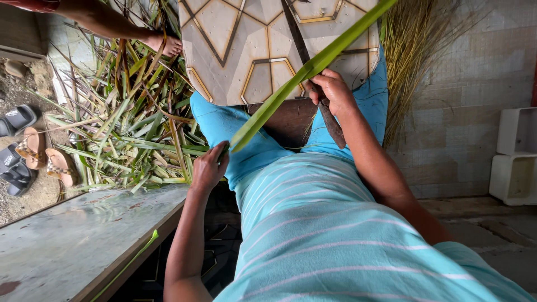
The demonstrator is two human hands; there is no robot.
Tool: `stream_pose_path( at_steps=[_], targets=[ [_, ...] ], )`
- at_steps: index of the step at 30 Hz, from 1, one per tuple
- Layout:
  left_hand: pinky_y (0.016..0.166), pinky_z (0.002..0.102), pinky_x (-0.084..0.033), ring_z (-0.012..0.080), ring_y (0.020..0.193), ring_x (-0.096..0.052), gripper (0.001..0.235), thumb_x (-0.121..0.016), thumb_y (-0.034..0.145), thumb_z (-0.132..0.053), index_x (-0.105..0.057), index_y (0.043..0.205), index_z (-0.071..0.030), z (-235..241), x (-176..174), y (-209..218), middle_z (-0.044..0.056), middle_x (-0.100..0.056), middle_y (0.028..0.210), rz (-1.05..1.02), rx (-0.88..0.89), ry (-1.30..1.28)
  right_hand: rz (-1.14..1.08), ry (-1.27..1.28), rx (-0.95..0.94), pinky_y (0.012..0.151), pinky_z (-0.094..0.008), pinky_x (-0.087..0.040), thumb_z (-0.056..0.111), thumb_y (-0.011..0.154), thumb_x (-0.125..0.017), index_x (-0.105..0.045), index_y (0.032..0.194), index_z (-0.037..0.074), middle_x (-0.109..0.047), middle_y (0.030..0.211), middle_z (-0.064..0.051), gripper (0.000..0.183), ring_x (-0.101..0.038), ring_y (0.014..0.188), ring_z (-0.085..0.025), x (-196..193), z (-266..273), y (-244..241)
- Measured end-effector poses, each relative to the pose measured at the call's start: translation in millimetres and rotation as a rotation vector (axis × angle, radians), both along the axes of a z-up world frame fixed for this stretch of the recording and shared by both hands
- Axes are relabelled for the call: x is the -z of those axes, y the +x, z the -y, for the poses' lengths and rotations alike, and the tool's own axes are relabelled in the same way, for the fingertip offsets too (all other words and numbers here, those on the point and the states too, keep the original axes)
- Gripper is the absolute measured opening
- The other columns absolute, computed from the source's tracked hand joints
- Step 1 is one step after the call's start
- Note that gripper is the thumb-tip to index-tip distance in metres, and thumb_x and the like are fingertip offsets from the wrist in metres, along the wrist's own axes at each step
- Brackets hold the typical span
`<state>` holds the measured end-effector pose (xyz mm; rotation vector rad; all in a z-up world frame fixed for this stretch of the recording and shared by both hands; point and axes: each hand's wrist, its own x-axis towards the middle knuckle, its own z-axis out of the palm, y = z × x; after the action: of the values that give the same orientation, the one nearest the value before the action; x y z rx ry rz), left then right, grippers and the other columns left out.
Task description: The person sits on the floor and uses a knife to split long green leaves into thin strips. They repeatedly pull the leaves through the blade to create uniform strips, which accumulate on the floor beside them.
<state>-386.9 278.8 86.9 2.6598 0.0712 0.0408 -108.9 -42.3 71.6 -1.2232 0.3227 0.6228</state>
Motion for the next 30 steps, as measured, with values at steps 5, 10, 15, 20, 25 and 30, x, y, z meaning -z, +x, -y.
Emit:
stream_pose_path(
  at_steps=[5,10,15,20,25,30],
  targets=[
    [0.069,0.051,-0.061,0.0399,0.082,-0.073,0.056,-0.068,0.082,-0.019,-0.065,0.138,-0.024,-45,26,-49,0.015,-0.072,0.101,-0.020,0.031,0.076,-0.001,-0.001,0.044,0.034,-0.032,-0.046,0.010,0.095,-0.071,-0.065,0.095,0.004,-0.067,0.072,-0.017,0.008,-0.057,0.041,-0.018,3,-2,-2],
    [0.072,0.047,-0.058,0.0357,0.080,-0.071,0.036,-0.067,0.088,-0.018,-0.074,0.123,-0.021,-98,44,-87,0.010,-0.072,0.093,0.132,-0.051,0.144,0.002,0.007,0.044,0.035,-0.032,-0.047,0.009,0.096,-0.068,-0.065,0.096,0.004,-0.067,0.073,-0.018,0.006,-0.057,0.042,-0.018,8,-1,0],
    [0.090,0.034,-0.049,0.0193,0.099,-0.068,0.032,-0.060,0.092,-0.019,-0.076,0.118,-0.029,-134,63,-110,-0.002,-0.071,0.096,0.194,-0.102,0.394,0.023,0.032,0.030,0.035,-0.033,-0.048,0.009,0.096,-0.068,-0.066,0.099,0.004,-0.066,0.074,-0.019,0.006,-0.057,0.043,-0.020,20,2,-1],
    [0.095,0.033,-0.047,0.0186,0.103,-0.069,0.031,-0.067,0.090,-0.014,-0.077,0.114,-0.030,-151,69,-114,-0.004,-0.074,0.102,0.200,-0.176,0.392,0.038,0.043,0.029,0.036,-0.034,-0.048,0.010,0.096,-0.068,-0.067,0.100,0.004,-0.066,0.075,-0.019,0.007,-0.058,0.043,-0.020,19,3,-1],
    [0.096,0.037,-0.043,0.0221,0.102,-0.068,0.034,-0.066,0.095,-0.009,-0.078,0.123,-0.026,-183,70,-139,-0.001,-0.076,0.113,0.103,-0.272,0.404,0.005,0.037,-0.006,0.038,-0.032,-0.044,0.010,0.099,-0.064,-0.067,0.102,0.005,-0.066,0.078,-0.016,0.006,-0.055,0.046,-0.018,-2,5,-1],
    [0.100,0.041,-0.038,0.0270,0.105,-0.066,0.041,-0.065,0.092,-0.005,-0.078,0.126,-0.023,-204,69,-159,0.002,-0.076,0.117,0.028,-0.394,0.380,0.004,0.027,-0.062,0.042,-0.028,-0.038,0.011,0.101,-0.059,-0.057,0.088,0.009,-0.066,0.081,-0.011,0.013,-0.052,0.049,-0.015,-16,5,-2]
  ],
)
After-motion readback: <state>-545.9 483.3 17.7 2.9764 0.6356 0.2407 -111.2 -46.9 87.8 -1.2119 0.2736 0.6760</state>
